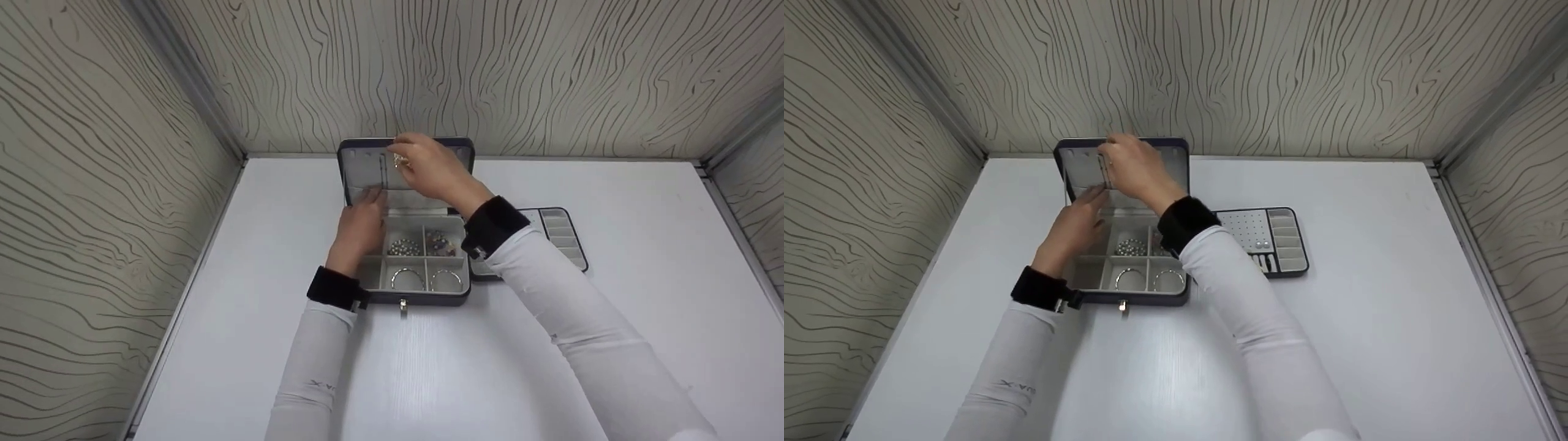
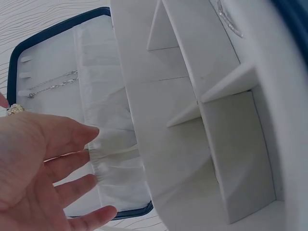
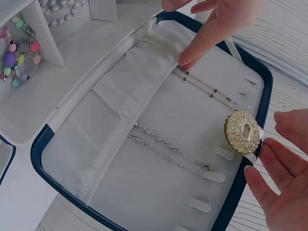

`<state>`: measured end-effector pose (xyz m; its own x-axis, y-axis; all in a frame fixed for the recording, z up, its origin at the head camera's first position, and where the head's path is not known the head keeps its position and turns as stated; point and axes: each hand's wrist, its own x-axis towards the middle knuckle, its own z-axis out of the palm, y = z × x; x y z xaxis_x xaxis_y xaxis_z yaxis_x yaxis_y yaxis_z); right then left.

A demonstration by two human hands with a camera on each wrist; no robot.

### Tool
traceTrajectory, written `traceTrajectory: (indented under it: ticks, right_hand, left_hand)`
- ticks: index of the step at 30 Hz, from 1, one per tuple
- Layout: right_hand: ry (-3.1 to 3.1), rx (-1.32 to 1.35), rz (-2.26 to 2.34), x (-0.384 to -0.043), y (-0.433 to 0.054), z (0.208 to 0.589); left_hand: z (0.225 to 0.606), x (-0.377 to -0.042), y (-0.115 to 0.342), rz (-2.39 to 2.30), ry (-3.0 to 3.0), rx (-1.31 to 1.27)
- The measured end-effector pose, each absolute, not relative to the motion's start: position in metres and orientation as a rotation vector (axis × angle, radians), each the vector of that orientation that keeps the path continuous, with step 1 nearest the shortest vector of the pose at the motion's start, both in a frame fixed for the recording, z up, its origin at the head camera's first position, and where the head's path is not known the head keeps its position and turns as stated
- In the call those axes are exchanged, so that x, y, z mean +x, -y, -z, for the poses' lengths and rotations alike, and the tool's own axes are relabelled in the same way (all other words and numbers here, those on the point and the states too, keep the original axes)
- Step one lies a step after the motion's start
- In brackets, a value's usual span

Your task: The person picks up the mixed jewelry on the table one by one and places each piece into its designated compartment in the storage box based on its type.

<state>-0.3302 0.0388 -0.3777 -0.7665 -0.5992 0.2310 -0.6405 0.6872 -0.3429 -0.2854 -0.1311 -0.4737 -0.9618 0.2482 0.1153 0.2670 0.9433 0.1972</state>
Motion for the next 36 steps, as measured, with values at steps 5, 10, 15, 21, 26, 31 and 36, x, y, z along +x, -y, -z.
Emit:
traceTrajectory:
  ticks: [5,10,15,21,26,31,36]
  right_hand:
    - [2.836,1.047,-0.666,-0.315,-0.052,0.380]
    - [2.822,1.049,-0.798,-0.299,-0.068,0.385]
    - [2.774,1.014,-0.964,-0.282,-0.091,0.391]
    - [2.730,0.911,-1.079,-0.267,-0.129,0.409]
    - [2.715,0.777,-1.169,-0.257,-0.166,0.428]
    - [2.723,0.611,-1.236,-0.252,-0.204,0.450]
    - [2.770,0.428,-1.250,-0.247,-0.236,0.467]
  left_hand:
    - [0.471,-0.282,0.132,0.372,2.999,-0.404]
    - [0.471,-0.275,0.138,0.514,2.993,-0.392]
    - [0.474,-0.261,0.151,0.656,3.011,-0.378]
    - [0.482,-0.242,0.170,0.837,2.974,-0.281]
    - [0.495,-0.228,0.182,0.959,2.951,-0.192]
    - [0.508,-0.219,0.190,1.029,2.921,-0.132]
    - [0.517,-0.213,0.195,1.159,2.925,-0.036]
